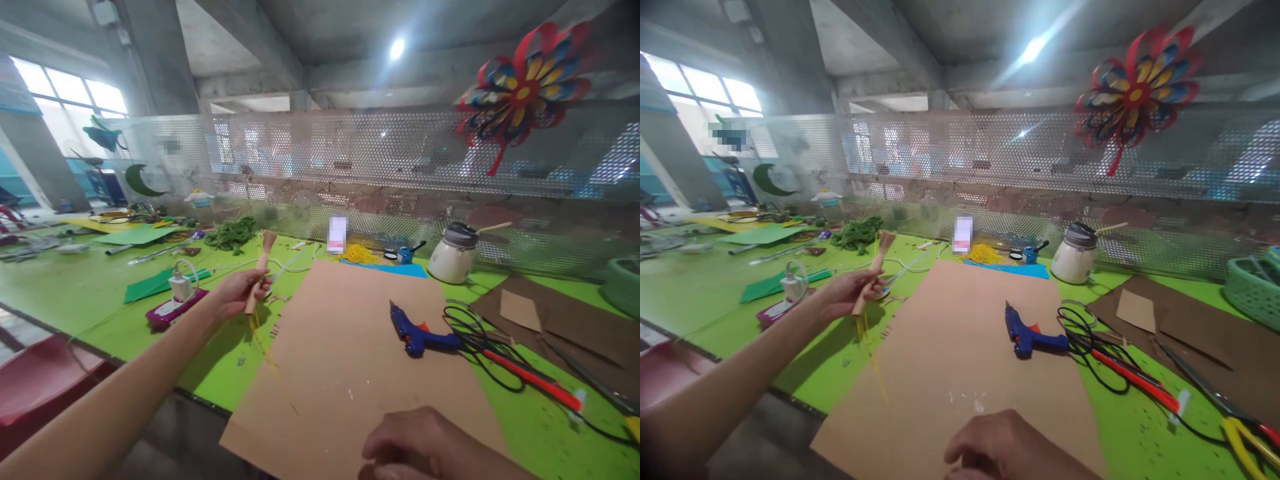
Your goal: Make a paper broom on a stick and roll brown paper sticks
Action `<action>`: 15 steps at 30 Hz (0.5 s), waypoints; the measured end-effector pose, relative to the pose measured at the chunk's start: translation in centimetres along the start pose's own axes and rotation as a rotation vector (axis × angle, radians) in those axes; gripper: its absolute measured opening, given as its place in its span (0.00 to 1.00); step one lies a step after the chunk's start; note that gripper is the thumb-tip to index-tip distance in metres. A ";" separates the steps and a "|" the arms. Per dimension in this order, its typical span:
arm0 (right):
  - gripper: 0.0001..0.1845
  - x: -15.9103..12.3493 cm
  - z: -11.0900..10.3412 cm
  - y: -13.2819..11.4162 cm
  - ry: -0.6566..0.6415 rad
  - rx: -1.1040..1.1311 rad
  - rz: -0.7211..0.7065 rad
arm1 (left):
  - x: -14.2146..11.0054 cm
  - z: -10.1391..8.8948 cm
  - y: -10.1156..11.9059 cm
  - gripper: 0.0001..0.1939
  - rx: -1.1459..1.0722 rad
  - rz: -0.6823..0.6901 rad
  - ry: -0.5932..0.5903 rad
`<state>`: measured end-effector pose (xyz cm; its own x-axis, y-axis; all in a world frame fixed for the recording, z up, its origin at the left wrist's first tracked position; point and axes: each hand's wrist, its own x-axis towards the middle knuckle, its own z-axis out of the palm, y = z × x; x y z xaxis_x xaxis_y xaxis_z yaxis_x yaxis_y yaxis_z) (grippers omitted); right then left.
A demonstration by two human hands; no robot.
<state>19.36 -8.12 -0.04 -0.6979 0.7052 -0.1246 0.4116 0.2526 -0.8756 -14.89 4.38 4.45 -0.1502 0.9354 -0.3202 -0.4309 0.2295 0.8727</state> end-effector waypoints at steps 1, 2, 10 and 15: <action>0.14 -0.3 -0.3 -0.2 0.014 0.007 0.038 | 0.0 -0.7 0.7 0.18 0.013 0.011 0.018; 0.15 -0.6 -0.6 -0.4 0.016 0.025 0.072 | -0.1 -1.4 1.3 0.18 0.027 0.020 0.035; 0.21 0.2 -1.4 3.5 -0.004 0.330 0.113 | -0.7 -2.5 0.9 0.07 0.161 0.068 0.041; 0.20 -0.3 -1.7 5.3 0.039 0.438 0.125 | -5.0 -2.6 1.7 0.09 0.214 0.125 0.019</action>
<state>22.69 -5.86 -3.84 -0.6328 0.7389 -0.2316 0.1984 -0.1344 -0.9709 -17.13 -0.56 6.55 -0.2080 0.9554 -0.2097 -0.2100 0.1657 0.9636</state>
